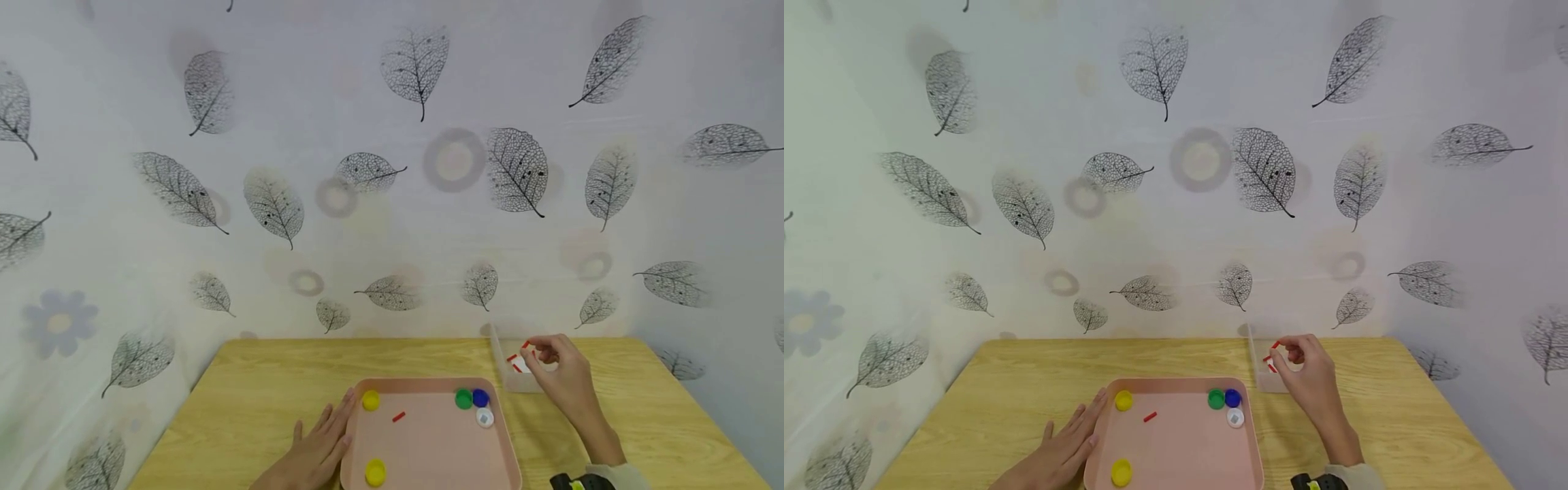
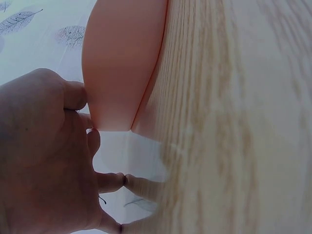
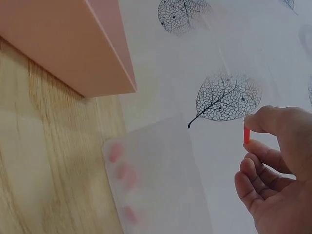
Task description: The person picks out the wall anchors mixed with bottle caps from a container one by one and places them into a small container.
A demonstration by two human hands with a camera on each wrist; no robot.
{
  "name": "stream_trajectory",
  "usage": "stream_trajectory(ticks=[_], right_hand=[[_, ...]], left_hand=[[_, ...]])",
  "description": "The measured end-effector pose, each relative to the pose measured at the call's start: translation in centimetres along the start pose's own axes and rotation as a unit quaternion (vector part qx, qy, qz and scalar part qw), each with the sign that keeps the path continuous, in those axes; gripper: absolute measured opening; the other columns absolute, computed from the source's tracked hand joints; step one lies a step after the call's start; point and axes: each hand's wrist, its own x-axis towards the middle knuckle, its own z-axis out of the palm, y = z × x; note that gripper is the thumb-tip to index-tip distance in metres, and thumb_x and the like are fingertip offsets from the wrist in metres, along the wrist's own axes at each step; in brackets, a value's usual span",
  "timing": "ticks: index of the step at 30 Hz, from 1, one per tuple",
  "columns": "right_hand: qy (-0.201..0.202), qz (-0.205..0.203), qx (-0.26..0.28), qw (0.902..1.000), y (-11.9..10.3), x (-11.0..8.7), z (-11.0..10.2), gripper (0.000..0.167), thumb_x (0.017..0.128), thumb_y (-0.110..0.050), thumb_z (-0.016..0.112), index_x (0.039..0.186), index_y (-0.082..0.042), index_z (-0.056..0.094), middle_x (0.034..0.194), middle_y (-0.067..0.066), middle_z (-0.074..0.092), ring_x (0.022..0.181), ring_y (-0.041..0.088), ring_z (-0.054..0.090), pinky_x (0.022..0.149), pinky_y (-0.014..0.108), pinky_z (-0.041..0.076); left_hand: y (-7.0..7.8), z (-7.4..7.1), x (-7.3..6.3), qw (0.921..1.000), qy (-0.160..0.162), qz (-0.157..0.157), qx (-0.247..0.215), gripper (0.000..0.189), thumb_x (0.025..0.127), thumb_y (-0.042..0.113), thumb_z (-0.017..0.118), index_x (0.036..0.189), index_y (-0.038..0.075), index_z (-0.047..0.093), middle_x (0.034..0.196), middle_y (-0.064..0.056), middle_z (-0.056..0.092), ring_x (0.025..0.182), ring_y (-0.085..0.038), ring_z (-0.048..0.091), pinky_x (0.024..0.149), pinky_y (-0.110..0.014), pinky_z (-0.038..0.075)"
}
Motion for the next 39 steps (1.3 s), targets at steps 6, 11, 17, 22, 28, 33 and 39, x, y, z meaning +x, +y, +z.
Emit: stream_trajectory(ticks=[6, 11, 17, 22, 28, 33, 39], right_hand=[[0.004, 0.005, -0.004, 1.0, 1.1, -0.2, 0.2, 0.019, 0.08, 0.002, 0.084, 0.096, 0.003, 0.073, 0.085, 0.005, 0.064, 0.07, 0.011, 0.055, 0.068, 0.009, 0.045], [0.006, 0.022, -0.008, 0.9997, 2.0, -0.4, 0.4, 0.018, 0.08, 0.001, 0.084, 0.095, 0.003, 0.073, 0.083, 0.006, 0.063, 0.069, 0.013, 0.056, 0.067, 0.009, 0.045], [0.005, 0.036, -0.009, 0.9993, 2.6, -0.6, 0.5, 0.018, 0.08, 0.0, 0.085, 0.094, 0.002, 0.073, 0.082, 0.006, 0.064, 0.069, 0.014, 0.057, 0.066, 0.009, 0.045], [0.003, 0.045, -0.003, 0.999, 2.9, -0.6, 0.6, 0.018, 0.081, 0.0, 0.084, 0.094, 0.003, 0.073, 0.082, 0.007, 0.064, 0.068, 0.012, 0.057, 0.065, 0.008, 0.045], [-0.003, 0.055, -0.002, 0.9985, 3.2, -0.7, 0.7, 0.016, 0.082, -0.002, 0.084, 0.094, 0.003, 0.074, 0.081, 0.009, 0.064, 0.069, 0.009, 0.057, 0.065, 0.007, 0.045], [-0.007, 0.06, -0.007, 0.9981, 3.5, -0.8, 0.9, 0.017, 0.082, -0.002, 0.084, 0.095, 0.003, 0.074, 0.082, 0.009, 0.064, 0.07, 0.006, 0.055, 0.066, 0.007, 0.045], [-0.001, 0.055, -0.002, 0.9985, 3.5, -0.7, 1.0, 0.018, 0.081, -0.001, 0.085, 0.094, 0.004, 0.074, 0.081, 0.009, 0.064, 0.068, 0.009, 0.057, 0.065, 0.006, 0.044]], left_hand=[[-0.1, 0.1, 0.0, 1.0, 0.001, 0.001, -0.004, 0.06, 0.114, 0.037, 0.029, 0.167, 0.021, 0.008, 0.172, -0.006, 0.006, 0.148, -0.057, 0.018, 0.09, -0.093, -0.005], [-0.1, 0.2, 0.0, 1.0, 0.001, 0.001, -0.001, 0.06, 0.114, 0.037, 0.029, 0.167, 0.021, 0.008, 0.172, -0.006, 0.006, 0.148, -0.056, 0.019, 0.09, -0.093, -0.005], [-0.1, 0.2, 0.0, 1.0, 0.0, 0.001, -0.001, 0.06, 0.114, 0.038, 0.029, 0.167, 0.021, 0.008, 0.172, -0.004, 0.006, 0.149, -0.055, 0.018, 0.091, -0.093, -0.005], [0.0, 0.1, -0.1, 1.0, -0.001, -0.002, 0.002, 0.06, 0.113, 0.038, 0.029, 0.167, 0.022, 0.008, 0.172, -0.004, 0.007, 0.149, -0.054, 0.02, 0.09, -0.093, -0.003], [0.3, 0.0, -0.1, 1.0, 0.0, -0.005, 0.006, 0.06, 0.113, 0.039, 0.029, 0.167, 0.022, 0.009, 0.172, -0.003, 0.007, 0.149, -0.053, 0.02, 0.091, -0.093, -0.002], [0.4, -0.1, -0.1, 0.9999, 0.001, -0.006, 0.009, 0.06, 0.113, 0.038, 0.029, 0.167, 0.021, 0.009, 0.172, -0.004, 0.008, 0.149, -0.054, 0.02, 0.091, -0.093, -0.002], [0.4, -0.1, -0.1, 1.0, 0.001, -0.005, 0.0, 0.06, 0.113, 0.038, 0.029, 0.167, 0.02, 0.009, 0.172, -0.005, 0.007, 0.149, -0.055, 0.018, 0.09, -0.093, -0.004]])
